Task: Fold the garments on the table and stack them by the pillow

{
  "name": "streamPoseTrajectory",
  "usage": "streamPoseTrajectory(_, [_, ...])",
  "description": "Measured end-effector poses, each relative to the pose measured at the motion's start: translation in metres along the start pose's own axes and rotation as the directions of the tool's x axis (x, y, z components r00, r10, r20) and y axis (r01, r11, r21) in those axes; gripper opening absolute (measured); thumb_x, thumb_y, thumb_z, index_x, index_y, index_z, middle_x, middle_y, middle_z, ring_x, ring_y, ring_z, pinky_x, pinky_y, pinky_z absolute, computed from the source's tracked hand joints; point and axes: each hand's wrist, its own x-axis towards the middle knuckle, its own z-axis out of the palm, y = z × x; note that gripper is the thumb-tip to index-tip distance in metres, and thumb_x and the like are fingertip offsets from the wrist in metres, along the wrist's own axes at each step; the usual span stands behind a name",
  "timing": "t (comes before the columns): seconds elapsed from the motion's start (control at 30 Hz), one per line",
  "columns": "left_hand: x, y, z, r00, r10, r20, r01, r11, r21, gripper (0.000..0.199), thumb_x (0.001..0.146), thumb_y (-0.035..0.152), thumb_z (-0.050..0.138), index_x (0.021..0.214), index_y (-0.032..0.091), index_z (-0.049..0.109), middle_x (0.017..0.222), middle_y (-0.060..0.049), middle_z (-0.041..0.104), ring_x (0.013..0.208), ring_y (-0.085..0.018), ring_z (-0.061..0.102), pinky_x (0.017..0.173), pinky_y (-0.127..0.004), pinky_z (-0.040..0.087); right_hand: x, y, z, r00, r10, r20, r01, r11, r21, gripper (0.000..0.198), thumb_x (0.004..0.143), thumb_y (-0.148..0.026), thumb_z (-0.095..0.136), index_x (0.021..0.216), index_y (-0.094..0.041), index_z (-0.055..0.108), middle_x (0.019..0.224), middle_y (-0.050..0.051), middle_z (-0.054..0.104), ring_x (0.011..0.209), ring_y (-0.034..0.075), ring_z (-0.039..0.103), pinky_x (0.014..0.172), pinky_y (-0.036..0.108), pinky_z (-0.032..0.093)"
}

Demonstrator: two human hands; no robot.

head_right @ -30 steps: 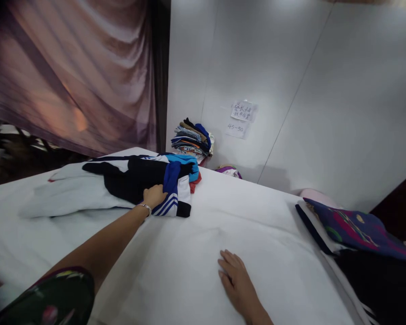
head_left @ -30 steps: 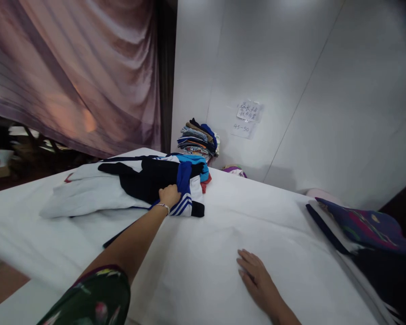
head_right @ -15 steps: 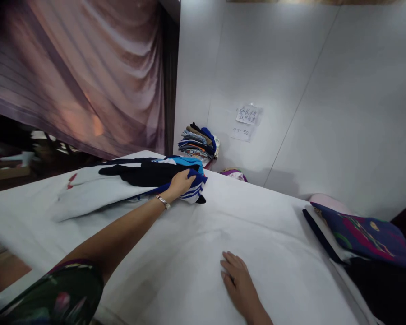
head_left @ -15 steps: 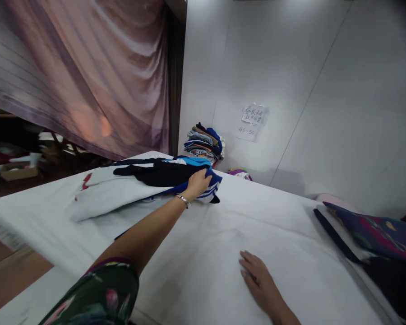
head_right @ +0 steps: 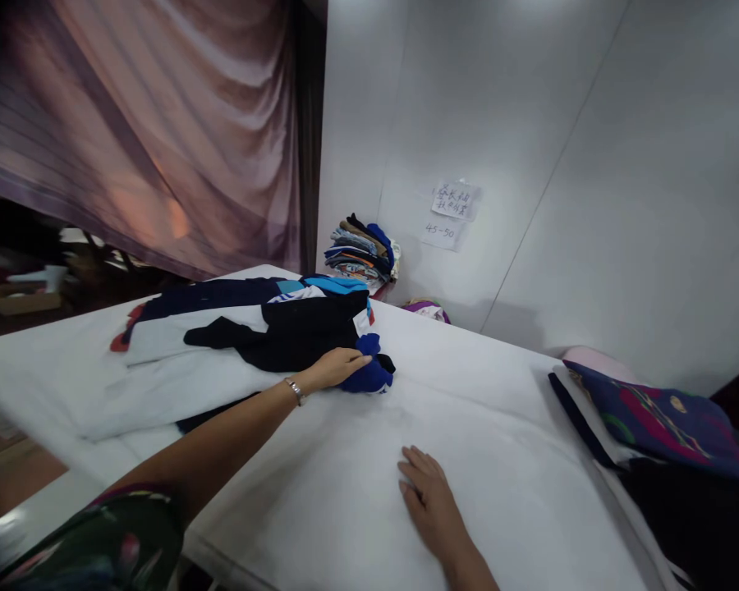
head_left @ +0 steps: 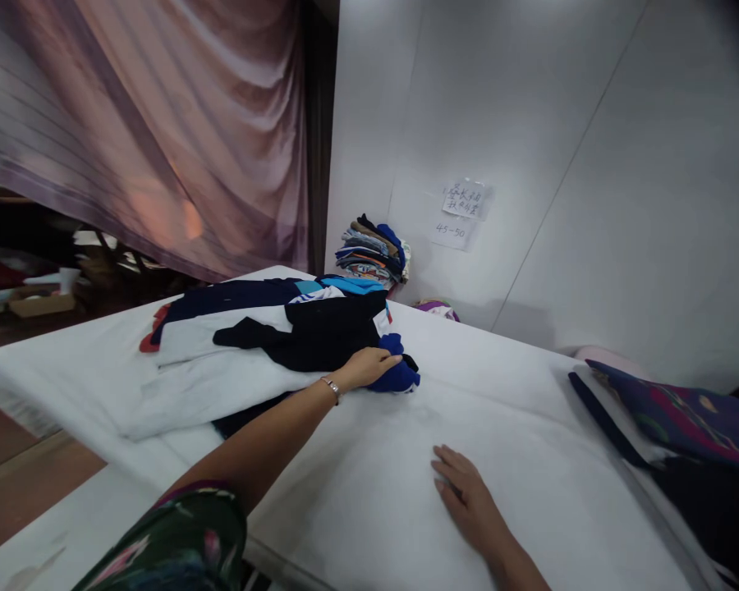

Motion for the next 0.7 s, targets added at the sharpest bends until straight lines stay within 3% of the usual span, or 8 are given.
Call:
streamPoseTrajectory(0.13, [-0.023, -0.038, -0.019, 0.991, -0.109, -0.075, 0.116, 0.989, 0.094, 0.037, 0.085, 0.042, 0.052, 0.11, 0.019, 0.066, 0.119, -0.013, 0.065, 0.11, -0.028, 0.058, 0.092, -0.038, 0.043, 0.001, -0.001, -0.002, 1.0, 0.006, 0.015, -0.006, 1.0, 0.015, 0.033, 0.092, -0.034, 0.049, 0.12, -0.026, 0.065, 0.136, 0.01, 0.055, 0.13, 0.028, 0.048, 0.108, 0.058, 0.036])
streamPoseTrajectory(0.2, [-0.039, -0.063, -0.027, 0.979, -0.177, -0.101, 0.191, 0.968, 0.162, 0.048, 0.077, 0.035, 0.062, 0.122, 0.018, 0.06, 0.132, -0.018, 0.056, 0.125, -0.033, 0.047, 0.103, -0.048, 0.034, 0.001, -0.002, -0.002, 1.0, 0.005, 0.017, -0.005, 1.0, 0.024, 0.033, 0.092, -0.033, 0.049, 0.12, -0.026, 0.065, 0.136, 0.009, 0.055, 0.13, 0.028, 0.048, 0.109, 0.059, 0.035])
streamPoseTrajectory(0.3, [-0.061, -0.093, -0.031, 0.967, -0.236, -0.096, 0.254, 0.912, 0.322, 0.064, 0.072, 0.031, 0.066, 0.134, 0.022, 0.049, 0.147, -0.015, 0.042, 0.137, -0.034, 0.034, 0.11, -0.056, 0.022, 0.0, -0.003, -0.002, 1.0, 0.014, 0.009, -0.014, 0.999, 0.032, 0.033, 0.092, -0.033, 0.05, 0.12, -0.026, 0.065, 0.136, 0.009, 0.055, 0.13, 0.028, 0.047, 0.109, 0.058, 0.036])
streamPoseTrajectory(0.4, [-0.069, -0.105, -0.029, 0.965, -0.229, -0.129, 0.262, 0.865, 0.428, 0.068, 0.075, 0.029, 0.061, 0.14, 0.023, 0.042, 0.155, -0.013, 0.029, 0.143, -0.032, 0.022, 0.11, -0.056, 0.021, -0.001, -0.004, -0.001, 1.0, 0.013, 0.0, -0.013, 1.0, 0.024, 0.032, 0.092, -0.033, 0.049, 0.12, -0.027, 0.065, 0.135, 0.008, 0.056, 0.13, 0.028, 0.047, 0.109, 0.057, 0.036])
streamPoseTrajectory(0.5, [-0.061, -0.105, -0.028, 0.954, -0.253, -0.163, 0.3, 0.856, 0.421, 0.051, 0.081, 0.023, 0.052, 0.131, 0.022, 0.05, 0.148, -0.014, 0.041, 0.139, -0.03, 0.03, 0.104, -0.051, 0.031, -0.002, -0.004, -0.002, 1.0, 0.007, -0.006, -0.007, 1.0, 0.011, 0.033, 0.093, -0.034, 0.049, 0.121, -0.028, 0.064, 0.136, 0.008, 0.056, 0.13, 0.028, 0.048, 0.109, 0.057, 0.037])
streamPoseTrajectory(0.6, [-0.043, -0.108, -0.038, 0.943, -0.292, -0.158, 0.332, 0.858, 0.392, 0.031, 0.085, 0.021, 0.043, 0.11, 0.019, 0.062, 0.119, -0.015, 0.063, 0.119, -0.028, 0.051, 0.094, -0.042, 0.041, -0.002, -0.005, -0.004, 1.0, 0.015, -0.006, -0.015, 1.0, -0.009, 0.032, 0.093, -0.034, 0.048, 0.121, -0.03, 0.064, 0.136, 0.006, 0.056, 0.13, 0.027, 0.047, 0.109, 0.056, 0.038])
streamPoseTrajectory(0.7, [-0.021, -0.115, -0.062, 0.932, -0.307, -0.193, 0.36, 0.851, 0.382, 0.03, 0.089, 0.026, 0.039, 0.104, 0.016, 0.062, 0.106, -0.017, 0.066, 0.106, -0.029, 0.058, 0.086, -0.039, 0.044, -0.002, -0.005, -0.004, 1.0, 0.02, -0.006, -0.021, 0.999, -0.031, 0.032, 0.093, -0.034, 0.049, 0.121, -0.03, 0.064, 0.135, 0.006, 0.057, 0.129, 0.027, 0.049, 0.107, 0.056, 0.04])
